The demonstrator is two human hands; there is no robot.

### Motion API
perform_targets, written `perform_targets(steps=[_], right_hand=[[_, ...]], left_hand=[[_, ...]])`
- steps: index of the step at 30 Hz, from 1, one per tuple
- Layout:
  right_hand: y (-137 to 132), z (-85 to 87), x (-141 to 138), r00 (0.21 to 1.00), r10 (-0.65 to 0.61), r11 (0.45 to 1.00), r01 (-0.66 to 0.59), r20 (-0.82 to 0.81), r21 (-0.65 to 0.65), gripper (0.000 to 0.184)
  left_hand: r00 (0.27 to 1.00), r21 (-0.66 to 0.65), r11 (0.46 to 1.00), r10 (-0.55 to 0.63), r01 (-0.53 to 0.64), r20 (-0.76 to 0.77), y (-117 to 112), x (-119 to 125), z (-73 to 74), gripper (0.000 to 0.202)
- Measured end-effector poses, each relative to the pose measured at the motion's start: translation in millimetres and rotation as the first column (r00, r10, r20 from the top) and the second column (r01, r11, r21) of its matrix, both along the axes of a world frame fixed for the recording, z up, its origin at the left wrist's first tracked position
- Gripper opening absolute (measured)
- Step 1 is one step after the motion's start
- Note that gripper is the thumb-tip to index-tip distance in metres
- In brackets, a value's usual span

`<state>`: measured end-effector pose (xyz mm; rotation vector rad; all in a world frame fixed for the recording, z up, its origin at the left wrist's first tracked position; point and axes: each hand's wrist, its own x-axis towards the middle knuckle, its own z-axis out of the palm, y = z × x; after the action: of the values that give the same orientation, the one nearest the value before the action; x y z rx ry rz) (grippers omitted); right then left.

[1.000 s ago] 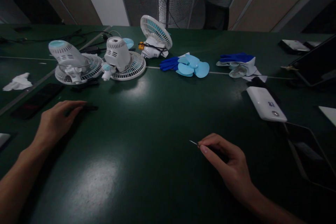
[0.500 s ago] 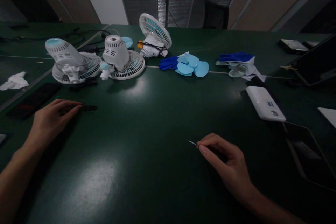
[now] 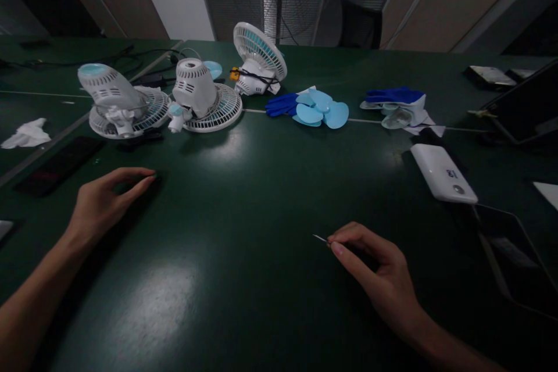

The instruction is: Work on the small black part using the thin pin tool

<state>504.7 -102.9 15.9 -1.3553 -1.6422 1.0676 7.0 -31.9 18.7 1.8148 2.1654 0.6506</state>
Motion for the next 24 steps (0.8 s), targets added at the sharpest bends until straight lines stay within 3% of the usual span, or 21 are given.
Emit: perform_targets(steps=[17,24], right_hand=[[1,1.5,-2,1.000,0.015,1.000,-0.015,0.000,0.020,0.013],[-1,-1.7,1,1.000,0.025,1.000,-0.025,-0.005,-0.008,0.014]], left_hand=[[0.970,-0.075,0.990,0.133,-0.120,0.203,3,-4,7.5,0.064],[0.927,-0.126,0.973,0.222,-0.192,0.301,10,-8,0.4,0.062]])
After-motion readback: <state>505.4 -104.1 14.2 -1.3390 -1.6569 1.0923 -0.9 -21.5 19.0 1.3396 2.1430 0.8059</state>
